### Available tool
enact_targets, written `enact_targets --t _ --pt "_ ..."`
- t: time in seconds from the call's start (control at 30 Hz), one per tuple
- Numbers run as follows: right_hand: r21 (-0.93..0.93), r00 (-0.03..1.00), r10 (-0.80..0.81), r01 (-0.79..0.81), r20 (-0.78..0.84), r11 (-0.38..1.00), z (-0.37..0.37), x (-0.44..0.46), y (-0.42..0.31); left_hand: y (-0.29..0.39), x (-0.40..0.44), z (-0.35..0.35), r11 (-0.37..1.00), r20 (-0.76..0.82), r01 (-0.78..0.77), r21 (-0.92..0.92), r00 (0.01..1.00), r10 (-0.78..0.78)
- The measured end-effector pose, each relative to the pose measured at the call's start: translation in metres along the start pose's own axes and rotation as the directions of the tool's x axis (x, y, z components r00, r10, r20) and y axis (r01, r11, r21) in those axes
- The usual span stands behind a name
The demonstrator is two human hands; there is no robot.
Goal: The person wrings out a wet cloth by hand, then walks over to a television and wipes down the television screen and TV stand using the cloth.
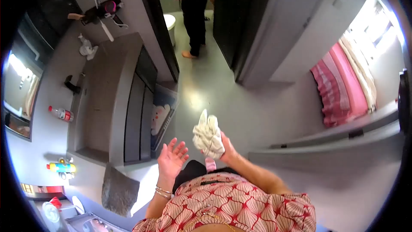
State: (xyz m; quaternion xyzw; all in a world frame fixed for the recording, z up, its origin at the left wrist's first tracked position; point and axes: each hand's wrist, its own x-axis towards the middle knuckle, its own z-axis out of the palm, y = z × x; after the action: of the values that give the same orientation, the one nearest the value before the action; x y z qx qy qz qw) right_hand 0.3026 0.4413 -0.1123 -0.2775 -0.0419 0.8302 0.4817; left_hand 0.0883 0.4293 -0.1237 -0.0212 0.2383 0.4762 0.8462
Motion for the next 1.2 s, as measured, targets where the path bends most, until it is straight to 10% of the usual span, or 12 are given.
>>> enact_targets --t 0.63,1.2 --pt "0.19 0.918 -0.356 0.387 -0.177 0.902 -0.007 0.139 -0.162 0.088 0.267 0.081 0.901 0.169 0.402 0.162 0.889 -0.426" --pt "0.017 0.935 -0.304 0.312 -0.182 0.95 -0.012 0.231 -0.403 0.071 0.433 0.212 0.954 0.083 0.257 0.153 0.959 -0.271"
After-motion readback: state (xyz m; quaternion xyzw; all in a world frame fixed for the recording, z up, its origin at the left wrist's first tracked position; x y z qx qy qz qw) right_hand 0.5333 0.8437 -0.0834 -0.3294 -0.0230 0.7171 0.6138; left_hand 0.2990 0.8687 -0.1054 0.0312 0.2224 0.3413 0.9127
